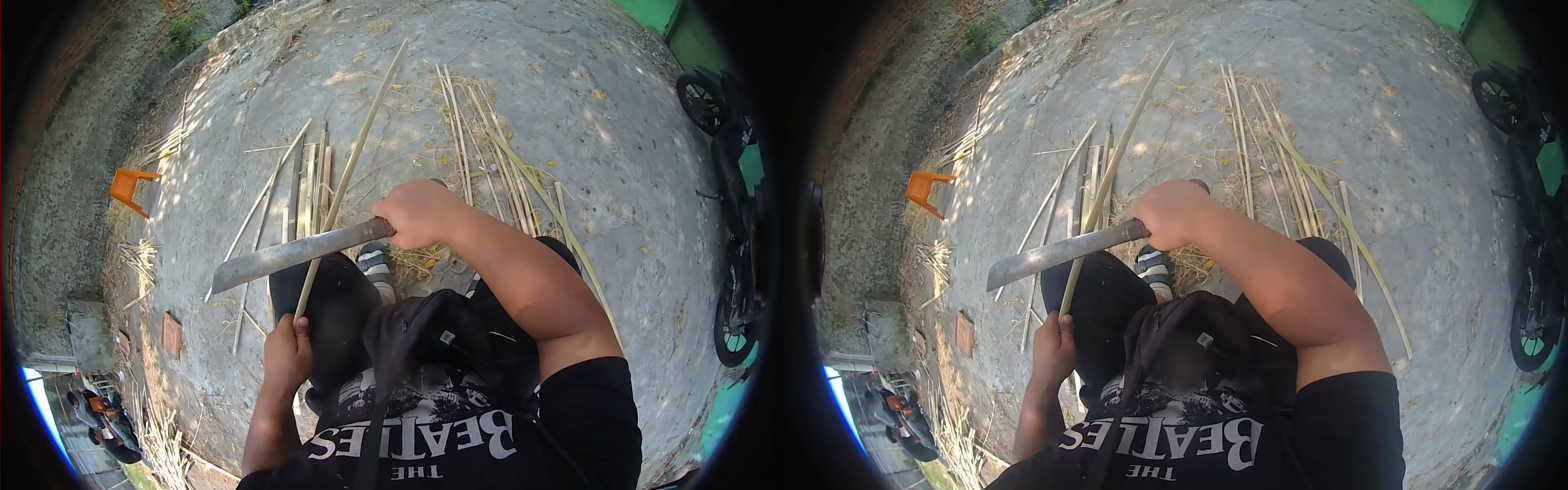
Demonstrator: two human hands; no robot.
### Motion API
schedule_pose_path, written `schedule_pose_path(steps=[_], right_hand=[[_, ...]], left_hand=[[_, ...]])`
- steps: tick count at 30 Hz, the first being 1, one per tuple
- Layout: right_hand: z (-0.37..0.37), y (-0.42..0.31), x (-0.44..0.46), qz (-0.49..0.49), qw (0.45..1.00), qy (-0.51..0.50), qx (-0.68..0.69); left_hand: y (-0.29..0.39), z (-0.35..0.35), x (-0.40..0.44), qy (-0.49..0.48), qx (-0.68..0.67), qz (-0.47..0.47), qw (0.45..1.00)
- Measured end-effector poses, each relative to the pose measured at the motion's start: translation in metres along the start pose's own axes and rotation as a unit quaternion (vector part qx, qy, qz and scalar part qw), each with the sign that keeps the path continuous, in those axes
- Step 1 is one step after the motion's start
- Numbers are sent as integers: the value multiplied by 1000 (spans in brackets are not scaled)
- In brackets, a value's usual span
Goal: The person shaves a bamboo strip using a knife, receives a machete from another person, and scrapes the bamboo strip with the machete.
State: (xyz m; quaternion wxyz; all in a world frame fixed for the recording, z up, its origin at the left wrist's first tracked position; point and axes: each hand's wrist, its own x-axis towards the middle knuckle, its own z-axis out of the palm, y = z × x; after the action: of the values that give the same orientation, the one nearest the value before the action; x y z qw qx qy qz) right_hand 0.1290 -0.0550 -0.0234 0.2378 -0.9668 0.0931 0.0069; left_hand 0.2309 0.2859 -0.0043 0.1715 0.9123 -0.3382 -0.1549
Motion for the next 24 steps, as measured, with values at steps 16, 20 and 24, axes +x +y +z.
schedule_pose_path(steps=[16,20,24], right_hand=[[-17,16,1,27,999,28,-23],[-24,30,3,114,993,-3,-37],[-19,8,-5,91,996,-5,-5]], left_hand=[[-9,3,-3,3,-11,11,1000],[-10,2,-2,5,-11,12,1000],[-7,-3,-1,-9,-3,4,1000]])
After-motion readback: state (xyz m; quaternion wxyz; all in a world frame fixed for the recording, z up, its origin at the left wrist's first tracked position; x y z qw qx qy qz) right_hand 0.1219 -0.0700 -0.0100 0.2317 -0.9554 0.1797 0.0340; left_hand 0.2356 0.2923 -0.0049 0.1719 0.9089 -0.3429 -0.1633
